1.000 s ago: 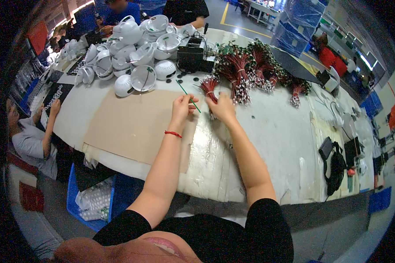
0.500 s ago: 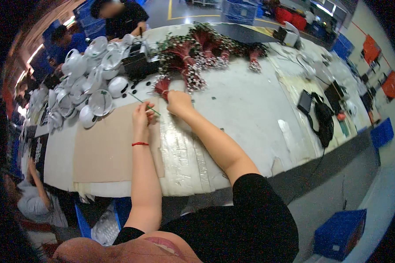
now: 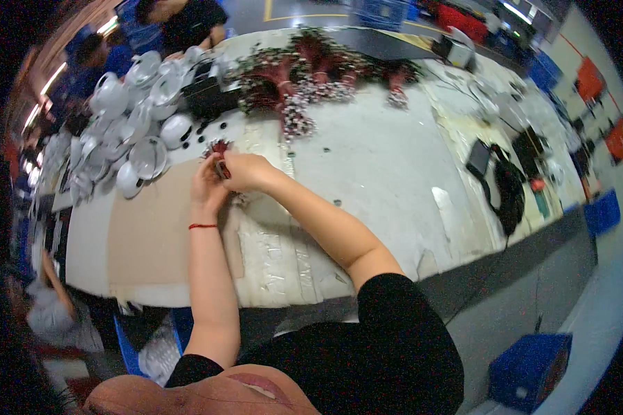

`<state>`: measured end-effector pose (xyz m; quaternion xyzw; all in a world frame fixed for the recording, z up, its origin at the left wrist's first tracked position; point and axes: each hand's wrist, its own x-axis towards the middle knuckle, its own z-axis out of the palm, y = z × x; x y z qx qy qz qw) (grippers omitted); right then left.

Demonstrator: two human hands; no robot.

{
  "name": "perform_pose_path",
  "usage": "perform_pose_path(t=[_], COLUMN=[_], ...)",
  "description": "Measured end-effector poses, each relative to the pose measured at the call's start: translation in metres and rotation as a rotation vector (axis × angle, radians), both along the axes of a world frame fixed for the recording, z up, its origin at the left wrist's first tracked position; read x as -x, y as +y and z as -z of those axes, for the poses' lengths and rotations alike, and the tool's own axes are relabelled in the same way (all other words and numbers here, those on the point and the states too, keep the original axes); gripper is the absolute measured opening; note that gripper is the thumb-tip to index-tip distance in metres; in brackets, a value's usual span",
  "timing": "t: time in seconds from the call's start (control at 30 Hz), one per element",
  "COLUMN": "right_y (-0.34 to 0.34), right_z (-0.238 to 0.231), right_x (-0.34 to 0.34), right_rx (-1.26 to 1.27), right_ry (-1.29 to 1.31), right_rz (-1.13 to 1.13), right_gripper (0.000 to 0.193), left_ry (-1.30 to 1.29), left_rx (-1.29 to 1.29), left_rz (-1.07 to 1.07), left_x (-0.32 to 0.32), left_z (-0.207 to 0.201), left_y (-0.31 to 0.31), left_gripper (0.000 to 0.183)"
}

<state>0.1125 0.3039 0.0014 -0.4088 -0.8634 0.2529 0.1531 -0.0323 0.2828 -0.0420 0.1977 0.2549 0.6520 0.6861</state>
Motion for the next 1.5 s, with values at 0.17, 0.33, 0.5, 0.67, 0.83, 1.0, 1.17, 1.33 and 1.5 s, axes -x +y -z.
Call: perform_pose_path(t=[0.17,0.33,0.5,0.67,0.83,1.0,1.17,1.33,1.5], right_y=[-0.011,0.005,0.011,0.024,0.007,0.004,0.002,0.006,0.011], right_z=[-0.002,0.011,0.009,0.021,0.010,0.053,0.059,0.054,0.036], right_x=[0.009,0.005,0.001,0.004,0.015,0.039,0.039,0.042,0.027], right_rx=[0.038,0.403,0.569,0.406,0.211,0.022,-0.086,0.065,0.376], right_ry=[0.094,0.279,0.347,0.383,0.316,0.448,0.586,0.979,1.114], right_rz=[-0.312,-0.393,-0.288,-0.224,-0.090,0.026,0.061,0.152,0.206], right_gripper=[0.070,0.056,0.042,0.030,0.030,0.038,0.028,0.018,0.022], left_ry=[0.038,-0.073,-0.113,0.102,0.288,0.332,0.413,0.157,0.343], left_rx=[0.140,0.039,-0.045,-0.080,-0.013,0.001,-0.040,-0.206,-0.225], left_rz=[-0.229,-0.181,-0.189,-0.260,-0.292,-0.314,-0.308,-0.353,-0.393], left_x=[0.010,0.007,-0.002,-0.004,-0.007,-0.003,-0.008,0.005,0.003], left_z=[0.009,0.013,0.012,0.020,0.019,0.018,0.014,0.002,-0.008], left_y=[0.002,0.003,0.002,0.009,0.009,0.006,0.004,0.004,-0.006], left_gripper=[0.007,0.013,0.011,0.013,0.016,0.015,0.017,0.034,0.079])
